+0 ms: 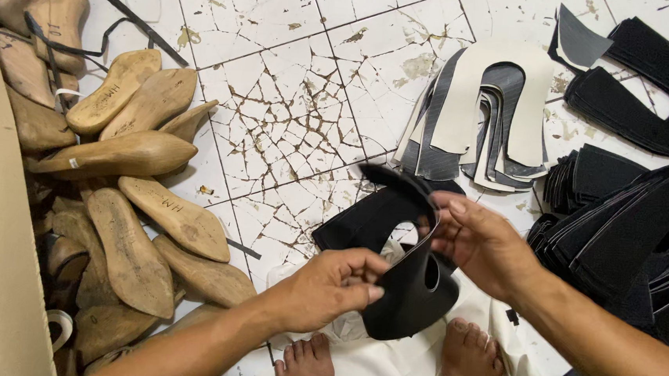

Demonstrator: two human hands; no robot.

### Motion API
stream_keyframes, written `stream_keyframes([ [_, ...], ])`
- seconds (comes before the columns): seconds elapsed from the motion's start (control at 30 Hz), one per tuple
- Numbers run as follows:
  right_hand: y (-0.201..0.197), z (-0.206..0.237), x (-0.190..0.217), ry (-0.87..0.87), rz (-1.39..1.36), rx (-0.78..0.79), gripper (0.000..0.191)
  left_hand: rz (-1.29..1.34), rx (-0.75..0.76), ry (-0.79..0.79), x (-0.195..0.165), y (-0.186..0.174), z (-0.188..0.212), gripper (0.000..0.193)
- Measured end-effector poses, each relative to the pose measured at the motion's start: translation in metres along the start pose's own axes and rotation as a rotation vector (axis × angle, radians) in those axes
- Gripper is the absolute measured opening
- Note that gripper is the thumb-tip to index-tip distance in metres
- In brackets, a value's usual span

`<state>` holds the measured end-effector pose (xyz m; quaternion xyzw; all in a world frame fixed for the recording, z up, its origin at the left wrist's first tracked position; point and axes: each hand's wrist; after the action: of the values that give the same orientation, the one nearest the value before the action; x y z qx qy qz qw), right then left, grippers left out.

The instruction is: The person sits on the floor and sews a thin strip of material onto the edge of a black shoe part using a needle and thread. They repeatedly pull the thread through the material and tie off the end, then place the finished piece aside.

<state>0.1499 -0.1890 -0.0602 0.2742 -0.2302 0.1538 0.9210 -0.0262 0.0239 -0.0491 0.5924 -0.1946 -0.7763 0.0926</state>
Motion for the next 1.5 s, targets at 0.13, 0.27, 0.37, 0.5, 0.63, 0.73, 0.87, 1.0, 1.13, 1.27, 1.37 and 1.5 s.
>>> stream_keyframes([
  [0.13,-0.007,0.002,0.007,-0.050,-0.007,0.143,0.048,-0.121,0.128,-0.139,-0.001,-0.015,0.002,0.020],
  [0.27,-0.007,0.002,-0.005,0.016,-0.050,0.253,0.024,-0.072,0.213,-0.242,-0.008,-0.019,0.001,0.027],
  [0.37,-0.006,0.000,-0.012,-0.028,0.052,0.155,0.014,-0.077,0.264,-0.248,-0.019,-0.019,-0.003,0.031],
  [0.5,0.000,-0.001,-0.018,-0.074,0.241,0.089,0.012,-0.129,0.158,-0.140,-0.036,-0.021,-0.014,0.051],
  [0.63,0.012,0.006,-0.035,0.050,0.554,0.100,0.010,-0.013,-0.021,0.042,-0.039,-0.017,-0.029,0.044],
  [0.73,0.021,0.011,-0.043,0.085,0.612,0.131,0.014,-0.058,-0.140,0.100,-0.036,-0.014,-0.036,0.035],
  [0.87,0.024,0.017,-0.035,0.009,0.555,0.130,0.010,-0.054,-0.143,0.078,-0.035,-0.015,-0.034,0.031],
  [1.0,0.022,0.020,-0.025,-0.201,0.530,0.080,0.013,-0.065,-0.136,0.065,-0.036,-0.015,-0.031,0.032],
  [1.13,0.024,0.024,-0.022,-0.188,0.506,0.067,0.012,-0.112,-0.161,0.095,-0.042,-0.008,-0.032,0.036],
  [1.27,0.027,0.032,-0.016,-0.132,0.674,-0.069,0.012,-0.284,-0.171,0.175,-0.053,0.002,-0.039,0.044],
  [1.37,0.028,0.037,-0.017,-0.304,0.882,-0.147,0.012,-0.333,-0.156,0.132,-0.057,0.006,-0.046,0.043],
  [1.5,0.033,0.036,-0.040,-0.349,0.386,-0.079,0.012,-0.270,-0.102,0.090,-0.056,0.006,-0.050,0.034],
])
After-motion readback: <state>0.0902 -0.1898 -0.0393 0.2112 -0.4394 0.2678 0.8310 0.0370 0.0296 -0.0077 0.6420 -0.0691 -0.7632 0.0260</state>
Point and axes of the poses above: each hand's wrist, its own z-axis away from the middle knuckle, its own y-axis out of the palm, x = y × z, and after that the axes turned 13 degrees about y, right-handed
